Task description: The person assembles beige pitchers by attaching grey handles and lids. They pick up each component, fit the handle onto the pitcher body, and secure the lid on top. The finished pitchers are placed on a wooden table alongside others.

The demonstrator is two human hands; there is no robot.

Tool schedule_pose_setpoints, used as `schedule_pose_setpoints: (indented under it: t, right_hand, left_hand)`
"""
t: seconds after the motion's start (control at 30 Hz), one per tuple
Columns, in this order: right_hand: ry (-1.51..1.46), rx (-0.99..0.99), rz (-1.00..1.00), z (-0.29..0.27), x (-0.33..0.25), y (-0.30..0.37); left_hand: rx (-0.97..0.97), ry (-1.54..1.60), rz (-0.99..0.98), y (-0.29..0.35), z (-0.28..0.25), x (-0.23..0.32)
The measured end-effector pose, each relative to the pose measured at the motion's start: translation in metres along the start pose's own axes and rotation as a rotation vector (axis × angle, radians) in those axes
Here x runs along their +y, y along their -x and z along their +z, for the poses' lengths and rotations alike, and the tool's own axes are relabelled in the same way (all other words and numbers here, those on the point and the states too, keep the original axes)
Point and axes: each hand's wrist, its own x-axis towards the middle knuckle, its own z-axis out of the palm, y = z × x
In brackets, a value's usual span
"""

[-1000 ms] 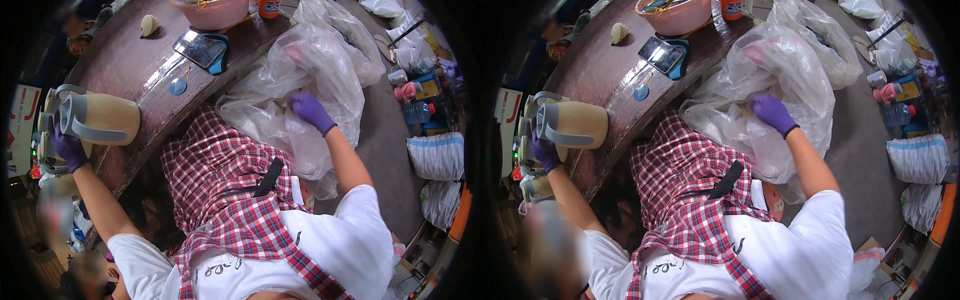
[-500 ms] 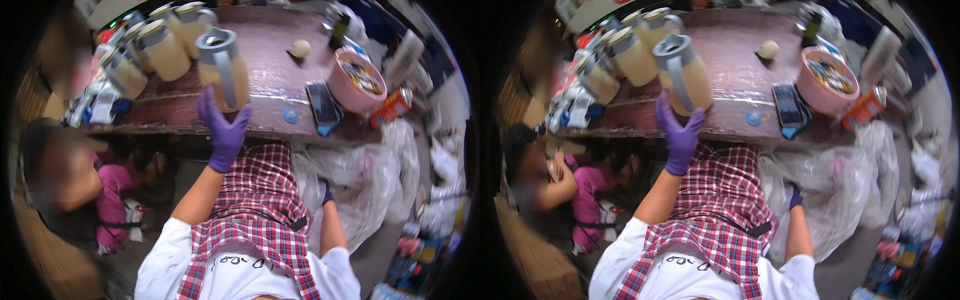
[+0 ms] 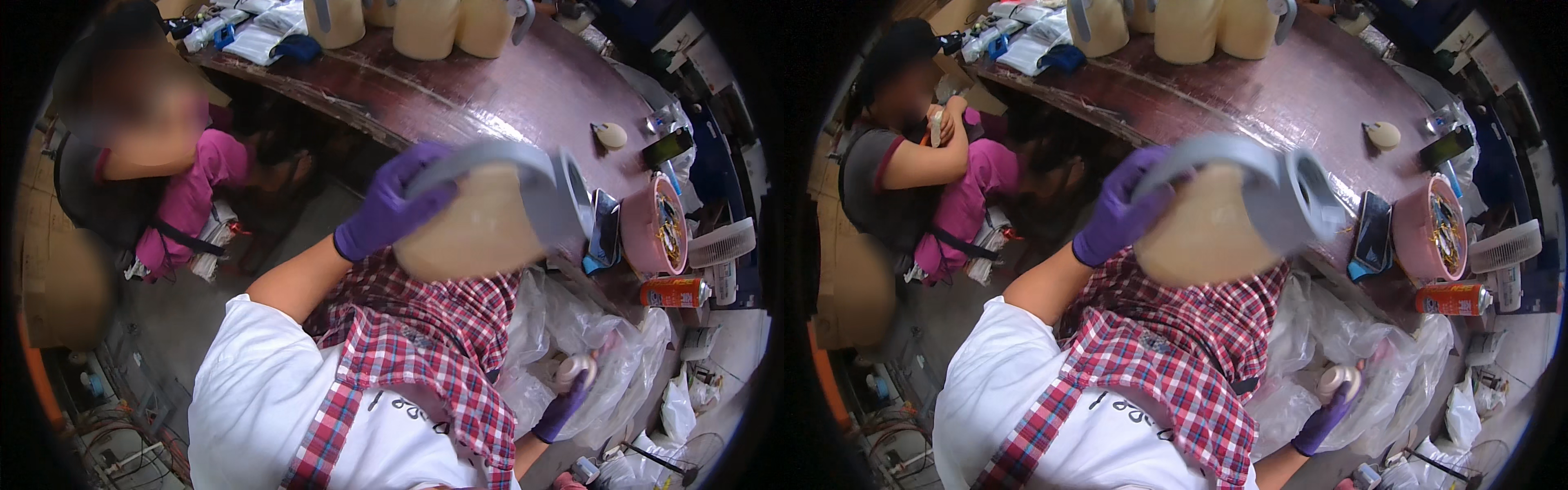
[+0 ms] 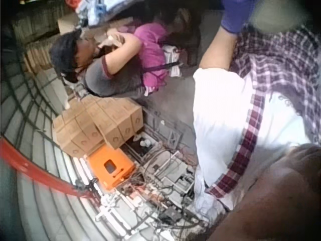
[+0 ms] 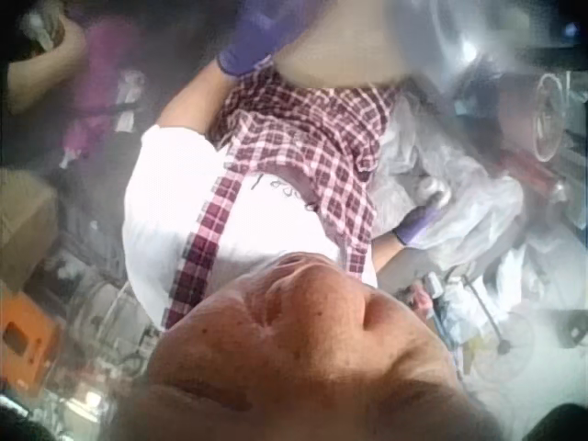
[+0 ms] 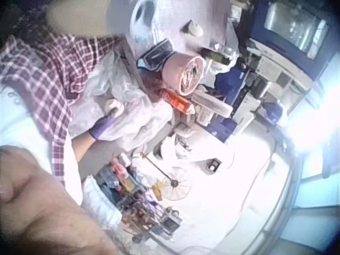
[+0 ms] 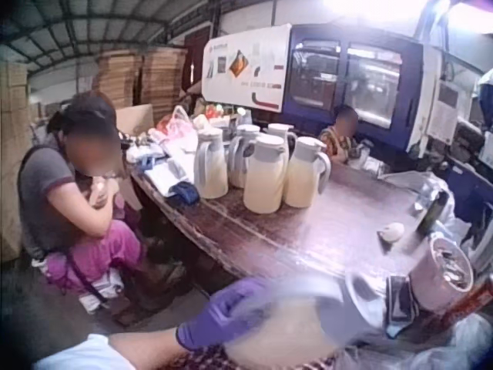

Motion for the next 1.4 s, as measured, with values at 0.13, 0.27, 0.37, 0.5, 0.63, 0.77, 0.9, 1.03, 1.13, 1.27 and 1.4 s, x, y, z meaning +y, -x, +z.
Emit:
schedule_pose_setpoints:
  t: [0.13,0.27,0.37,0.5,0.63,0.77,0.9,1.03,1.13,1.27,1.4]
  right_hand:
    - [-0.109,-0.069,-0.396,0.111,-0.129,0.022]
    - [0.303,-0.215,-0.686,0.152,-0.175,0.016]
    - [0.47,-0.379,-0.741,0.142,-0.184,0.01]
    - [0.533,-0.46,-0.806,0.132,-0.19,0.0]
    - [0.534,-0.631,-0.93,0.122,-0.199,-0.004]
    - [0.363,-0.596,-0.874,0.13,-0.189,0.005]
    - [0.325,-0.427,-0.371,0.125,-0.154,-0.006]
    - [0.263,-0.456,-0.136,0.121,-0.105,-0.029]
    - [0.249,-0.483,-0.467,0.141,-0.129,-0.003]
    - [0.195,-0.384,-0.449,0.147,-0.112,-0.008]
    - [0.045,-0.424,-0.171,0.148,-0.109,-0.021]
  left_hand:
    - [-0.242,0.218,-0.371,0.025,0.043,-0.015]
    - [-0.325,0.347,-0.453,0.03,0.05,-0.008]
    - [-0.354,0.301,-0.443,0.024,0.04,-0.007]
    - [-0.366,0.374,-0.559,0.023,0.044,-0.016]
    - [-0.484,0.483,-0.55,0.012,0.046,-0.028]
    - [-0.502,0.572,-0.506,0.01,0.057,-0.034]
    - [-0.406,-0.12,0.021,0.025,0.073,-0.003]
    - [-0.546,-0.515,0.308,0.033,0.085,0.0]
    - [-0.551,-0.161,-0.214,0.018,0.065,-0.012]
    - [-0.484,-0.305,0.122,0.026,0.076,0.0]
    - [-0.444,-0.333,0.213,0.039,0.082,-0.012]
